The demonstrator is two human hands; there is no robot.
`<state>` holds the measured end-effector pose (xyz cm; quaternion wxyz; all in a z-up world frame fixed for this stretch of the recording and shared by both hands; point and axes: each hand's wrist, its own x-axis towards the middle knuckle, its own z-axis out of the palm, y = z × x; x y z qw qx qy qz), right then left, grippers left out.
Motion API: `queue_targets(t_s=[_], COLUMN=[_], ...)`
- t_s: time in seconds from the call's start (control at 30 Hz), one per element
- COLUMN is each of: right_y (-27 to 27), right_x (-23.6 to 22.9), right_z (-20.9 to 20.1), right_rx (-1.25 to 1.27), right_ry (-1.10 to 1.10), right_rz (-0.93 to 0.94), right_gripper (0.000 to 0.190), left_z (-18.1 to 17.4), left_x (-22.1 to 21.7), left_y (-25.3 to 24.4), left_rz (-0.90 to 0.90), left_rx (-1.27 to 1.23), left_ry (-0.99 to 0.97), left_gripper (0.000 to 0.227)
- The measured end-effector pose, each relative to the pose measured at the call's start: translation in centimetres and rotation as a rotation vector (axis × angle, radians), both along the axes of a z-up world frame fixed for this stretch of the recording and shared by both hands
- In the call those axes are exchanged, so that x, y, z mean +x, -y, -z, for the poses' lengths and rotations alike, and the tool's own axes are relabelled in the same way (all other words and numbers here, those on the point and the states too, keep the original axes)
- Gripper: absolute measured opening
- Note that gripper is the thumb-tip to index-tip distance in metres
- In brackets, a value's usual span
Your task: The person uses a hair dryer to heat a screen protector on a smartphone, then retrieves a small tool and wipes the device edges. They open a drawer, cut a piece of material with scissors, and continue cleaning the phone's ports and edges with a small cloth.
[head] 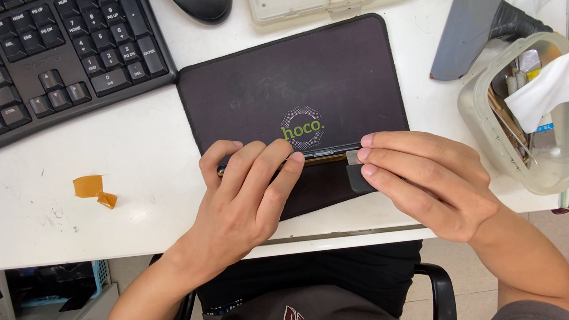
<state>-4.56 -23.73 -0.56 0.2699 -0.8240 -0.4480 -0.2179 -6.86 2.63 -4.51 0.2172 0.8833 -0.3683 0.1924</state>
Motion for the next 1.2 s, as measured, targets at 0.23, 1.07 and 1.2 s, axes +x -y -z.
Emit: queue_targets(t_s=[0.23,1.07,1.2], right_y=[0.0,-2.4,-2.2], right_x=[-0.1,0.7,1.0], right_z=[-0.3,-4.4,-5.0], right_rx=[-0.026,-0.024,-0.059], right_ry=[0.034,-0.156,-0.196], right_rz=[-0.02,0.102,0.093], right_gripper=[0.019,0.016,0.015], left_z=[0.3,1.6,1.6], left_x=[-0.2,-0.6,-0.6], left_y=[-0.1,-0.2,-0.1], left_rz=[0.008,-0.001,-0.001], left_rx=[-0.007,0.013,0.013], left_ry=[0.005,0.091,0.097], left_gripper=[0.031,0.035,0.035])
